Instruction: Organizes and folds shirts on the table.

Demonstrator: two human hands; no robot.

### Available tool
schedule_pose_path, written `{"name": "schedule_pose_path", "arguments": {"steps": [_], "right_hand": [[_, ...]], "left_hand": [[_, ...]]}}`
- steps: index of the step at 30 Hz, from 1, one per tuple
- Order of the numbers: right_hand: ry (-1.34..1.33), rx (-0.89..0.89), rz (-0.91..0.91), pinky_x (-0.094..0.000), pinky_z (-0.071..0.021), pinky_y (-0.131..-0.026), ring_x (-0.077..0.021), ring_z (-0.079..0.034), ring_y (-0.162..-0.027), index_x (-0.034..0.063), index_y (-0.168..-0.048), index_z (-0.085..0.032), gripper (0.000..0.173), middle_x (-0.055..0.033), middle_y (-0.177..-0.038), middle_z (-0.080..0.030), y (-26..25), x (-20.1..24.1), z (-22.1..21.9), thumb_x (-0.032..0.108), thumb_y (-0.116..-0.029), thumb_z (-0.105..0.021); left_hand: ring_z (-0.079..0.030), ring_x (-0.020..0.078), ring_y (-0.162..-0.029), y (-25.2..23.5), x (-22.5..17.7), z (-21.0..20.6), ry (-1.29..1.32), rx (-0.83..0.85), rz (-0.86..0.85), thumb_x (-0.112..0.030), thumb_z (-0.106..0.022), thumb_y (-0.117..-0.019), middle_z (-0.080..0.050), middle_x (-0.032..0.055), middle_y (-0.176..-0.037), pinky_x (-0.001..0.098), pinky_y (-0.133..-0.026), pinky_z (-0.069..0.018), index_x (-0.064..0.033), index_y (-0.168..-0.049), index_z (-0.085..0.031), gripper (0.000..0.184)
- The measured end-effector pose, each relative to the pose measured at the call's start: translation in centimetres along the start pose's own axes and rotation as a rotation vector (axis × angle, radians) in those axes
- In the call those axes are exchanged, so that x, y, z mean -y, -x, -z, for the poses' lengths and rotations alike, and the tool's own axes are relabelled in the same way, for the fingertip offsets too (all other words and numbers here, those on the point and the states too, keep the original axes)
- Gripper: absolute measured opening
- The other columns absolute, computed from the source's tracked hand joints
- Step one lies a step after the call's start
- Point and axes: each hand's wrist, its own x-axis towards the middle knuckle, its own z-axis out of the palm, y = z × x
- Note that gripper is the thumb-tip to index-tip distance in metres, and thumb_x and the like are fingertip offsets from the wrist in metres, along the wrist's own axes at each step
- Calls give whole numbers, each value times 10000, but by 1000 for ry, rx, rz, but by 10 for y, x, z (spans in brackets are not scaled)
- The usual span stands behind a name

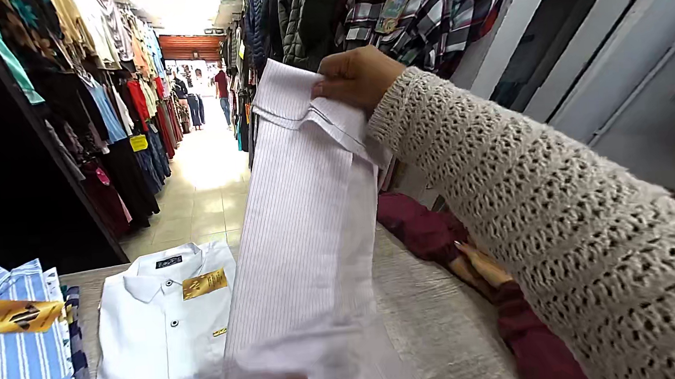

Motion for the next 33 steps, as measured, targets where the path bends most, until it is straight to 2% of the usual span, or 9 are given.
{"name": "schedule_pose_path", "arguments": {"steps": [5,10,14,18,21,25,28,30,33], "right_hand": [[117,49,-52,-659,-508,-836,-443,-684,-945,-10,-1101,-650,286,-246,-982,-693,-18,-29,-60,258,-1044,-572],[213,85,-68,-682,-498,-807,-496,-677,-1006,-6,-1200,-640,353,-275,-1112,-677,1,-9,-112,299,-1069,-520],[194,-76,172,-578,-543,-607,-410,-702,-791,-2,-1055,-677,265,-213,-923,-681,49,43,-138,242,-1027,-576],[-12,73,177,-505,-570,-582,-338,-702,-775,52,-1021,-706,105,-149,-898,-685,148,132,-195,112,-948,-662],[-244,317,27,-576,-566,-739,-441,-694,-964,-23,-1172,-664,218,-248,-1070,-689,200,165,-219,33,-981,-574],[-190,115,-144,-590,-551,-838,-394,-669,-1097,20,-1259,-673,395,-192,-1229,-680,245,141,-219,54,-865,-686],[-157,122,-281,-633,-502,-909,-418,-602,-1229,88,-1315,-680,450,-188,-1351,-632,271,117,-222,111,-867,-725],[-214,147,-326,-647,-473,-965,-424,-580,-1272,111,-1301,-707,395,-197,-1376,-624,278,112,-224,49,-911,-684],[-221,16,-307,-636,-484,-986,-395,-626,-1233,86,-1254,-730,405,-178,-1318,-670,276,111,-213,-72,-899,-618]], "left_hand": [[-500,406,-1392,-11,68,-21,-143,-185,35,-297,-707,-931,-553,185,-1481,694,-1111,-337,-90,-1413,-610,533],[-592,398,-1302,0,59,-32,-221,-336,8,-281,-664,-949,-628,201,-1386,646,-1029,-455,-17,-1351,-638,481],[-587,397,-1300,20,37,-21,117,-452,234,-152,-507,-1017,-592,290,-1381,489,-1104,-451,134,-1363,-551,452],[-640,164,-1184,26,49,-11,956,-748,604,-295,-307,-1080,-626,129,-1317,333,-1015,-519,76,-1407,-442,513],[-696,158,-1052,24,54,1,1243,-870,747,-328,-124,-1110,-687,96,-1188,323,-926,-559,32,-1378,-447,552],[-717,178,-973,18,49,12,1239,-904,828,-375,-86,-1116,-700,124,-1113,319,-862,-576,43,-1366,-445,605],[-733,207,-872,8,55,28,1225,-796,926,-509,-48,-1093,-714,142,-1004,317,-772,-591,39,-1265,-505,734],[-737,219,-795,0,67,36,1199,-726,989,-550,-118,-1090,-729,141,-917,315,-703,-589,31,-1173,-578,745],[-740,178,-689,-17,66,48,1112,-820,1035,-322,-358,-1119,-744,131,-856,268,-587,-585,-10,-1237,-492,360]]}}
